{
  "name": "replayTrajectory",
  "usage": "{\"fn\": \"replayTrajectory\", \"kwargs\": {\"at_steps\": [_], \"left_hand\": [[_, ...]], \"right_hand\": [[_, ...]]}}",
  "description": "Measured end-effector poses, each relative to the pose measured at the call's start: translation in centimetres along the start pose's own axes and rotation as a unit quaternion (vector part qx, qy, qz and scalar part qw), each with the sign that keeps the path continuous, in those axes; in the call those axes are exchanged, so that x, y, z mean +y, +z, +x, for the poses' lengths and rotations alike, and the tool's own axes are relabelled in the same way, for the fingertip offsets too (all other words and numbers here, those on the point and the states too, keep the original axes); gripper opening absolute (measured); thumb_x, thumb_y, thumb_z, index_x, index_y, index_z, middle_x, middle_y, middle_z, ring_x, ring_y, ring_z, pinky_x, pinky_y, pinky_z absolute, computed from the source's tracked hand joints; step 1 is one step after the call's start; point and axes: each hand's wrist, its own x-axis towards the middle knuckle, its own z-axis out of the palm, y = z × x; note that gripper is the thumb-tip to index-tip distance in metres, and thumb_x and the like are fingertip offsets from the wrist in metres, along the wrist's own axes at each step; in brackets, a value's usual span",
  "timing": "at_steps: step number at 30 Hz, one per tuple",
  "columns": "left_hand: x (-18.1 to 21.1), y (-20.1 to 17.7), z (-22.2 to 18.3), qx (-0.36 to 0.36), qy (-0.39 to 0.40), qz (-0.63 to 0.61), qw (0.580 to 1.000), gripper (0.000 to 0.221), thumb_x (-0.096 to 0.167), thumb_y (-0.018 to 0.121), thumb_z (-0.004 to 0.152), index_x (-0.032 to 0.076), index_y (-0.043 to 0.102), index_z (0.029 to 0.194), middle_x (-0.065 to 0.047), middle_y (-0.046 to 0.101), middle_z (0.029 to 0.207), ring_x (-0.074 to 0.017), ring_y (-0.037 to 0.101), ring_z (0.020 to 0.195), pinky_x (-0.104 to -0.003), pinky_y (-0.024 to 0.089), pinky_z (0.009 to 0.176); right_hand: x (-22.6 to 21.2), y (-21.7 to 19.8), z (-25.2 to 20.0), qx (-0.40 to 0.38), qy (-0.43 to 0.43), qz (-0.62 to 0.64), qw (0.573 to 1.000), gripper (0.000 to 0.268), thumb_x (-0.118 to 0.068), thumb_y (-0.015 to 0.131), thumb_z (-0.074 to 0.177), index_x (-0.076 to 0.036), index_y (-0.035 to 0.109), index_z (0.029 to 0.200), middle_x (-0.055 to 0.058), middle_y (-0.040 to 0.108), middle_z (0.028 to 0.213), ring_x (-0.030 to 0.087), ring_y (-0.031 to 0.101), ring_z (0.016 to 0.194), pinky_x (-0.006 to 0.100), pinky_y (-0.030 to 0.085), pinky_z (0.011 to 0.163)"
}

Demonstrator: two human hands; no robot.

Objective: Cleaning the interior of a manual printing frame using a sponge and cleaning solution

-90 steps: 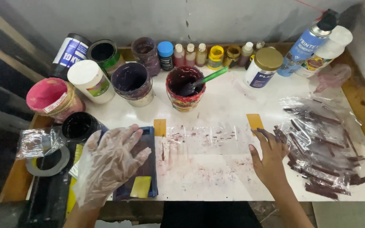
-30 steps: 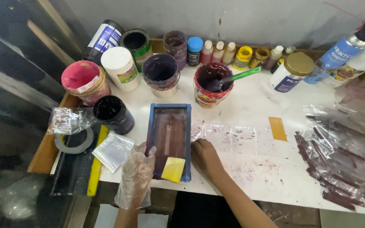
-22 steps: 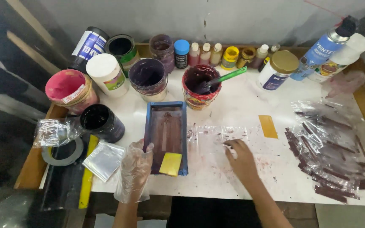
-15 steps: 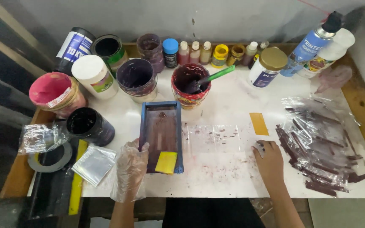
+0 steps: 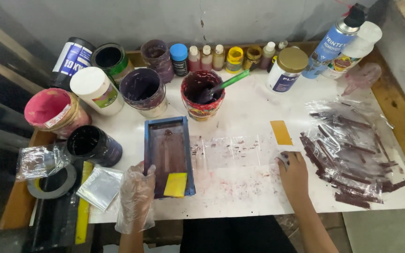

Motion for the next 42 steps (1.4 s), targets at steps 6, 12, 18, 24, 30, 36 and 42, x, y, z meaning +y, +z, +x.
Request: {"fn": "replayTrajectory", "kwargs": {"at_steps": [6, 12, 18, 24, 30, 36, 42], "left_hand": [[0.4, 0.1, -0.7, -0.011, 0.006, -0.039, 0.999, 0.049, 0.046, 0.052, 0.102, 0.017, 0.052, 0.141, -0.01, 0.064, 0.129, -0.0236, 0.067, 0.122, -0.033, 0.065, 0.085], [-0.8, 1.3, 0.1, 0.013, 0.081, 0.005, 0.997, 0.053, 0.05, 0.049, 0.101, 0.016, 0.054, 0.14, -0.01, 0.063, 0.129, -0.0255, 0.069, 0.117, -0.033, 0.065, 0.082], [-4.8, 3.4, 2.1, 0.079, 0.145, -0.055, 0.985, 0.045, 0.042, 0.06, 0.099, 0.015, 0.056, 0.135, -0.008, 0.066, 0.119, -0.0179, 0.071, 0.109, -0.03, 0.065, 0.078], [-3.9, 0.2, 0.8, 0.1, 0.08, 0.047, 0.991, 0.046, 0.044, 0.056, 0.102, 0.013, 0.061, 0.136, -0.012, 0.068, 0.128, -0.0276, 0.071, 0.11, -0.036, 0.062, 0.086], [-4.5, -0.8, 0.4, 0.147, 0.089, 0.089, 0.981, 0.053, 0.049, 0.055, 0.102, 0.008, 0.064, 0.136, -0.016, 0.067, 0.131, -0.0339, 0.069, 0.113, -0.041, 0.059, 0.092], [-4.6, -1.2, -0.2, 0.15, 0.144, 0.009, 0.978, 0.049, 0.044, 0.056, 0.102, 0.005, 0.066, 0.13, -0.015, 0.069, 0.122, -0.0307, 0.07, 0.107, -0.037, 0.062, 0.08], [-3.0, -2.4, -1.0, 0.061, 0.021, 0.02, 0.998, 0.06, 0.055, 0.048, 0.1, 0.014, 0.057, 0.143, -0.013, 0.06, 0.141, -0.0321, 0.063, 0.122, -0.04, 0.057, 0.096]], "right_hand": [[0.8, 0.9, 0.6, 0.04, -0.057, -0.029, 0.997, 0.016, -0.013, 0.06, 0.099, -0.001, 0.067, 0.107, 0.013, 0.06, 0.111, 0.031, 0.059, 0.101, 0.043, 0.049, 0.092], [0.3, -0.3, 0.3, 0.003, -0.025, -0.028, 0.999, 0.016, -0.007, 0.056, 0.101, 0.002, 0.066, 0.109, 0.015, 0.06, 0.111, 0.033, 0.061, 0.099, 0.044, 0.051, 0.089], [0.3, -1.0, -0.2, 0.039, -0.071, -0.042, 0.996, 0.025, -0.007, 0.058, 0.099, 0.0, 0.064, 0.122, 0.019, 0.056, 0.124, 0.037, 0.058, 0.116, 0.047, 0.046, 0.104], [-7.4, 0.2, -3.2, 0.004, -0.081, -0.018, 0.997, 0.031, -0.022, 0.056, 0.101, -0.009, 0.064, 0.128, 0.014, 0.06, 0.128, 0.03, 0.055, 0.122, 0.045, 0.044, 0.107], [-14.3, 8.6, -6.3, -0.094, -0.355, -0.017, 0.93, 0.026, -0.021, 0.062, 0.099, -0.006, 0.065, 0.119, 0.01, 0.066, 0.114, 0.025, 0.062, 0.105, 0.039, 0.05, 0.095], [-17.4, 13.0, -7.1, -0.121, -0.378, 0.006, 0.918, 0.014, -0.015, 0.067, 0.097, -0.002, 0.069, 0.103, 0.014, 0.067, 0.095, 0.026, 0.062, 0.085, 0.037, 0.053, 0.075], [-17.2, 14.3, -7.1, -0.063, -0.439, -0.071, 0.893, 0.022, 0.0, 0.075, 0.087, 0.005, 0.069, 0.108, 0.019, 0.068, 0.095, 0.03, 0.063, 0.084, 0.037, 0.056, 0.075]]}}
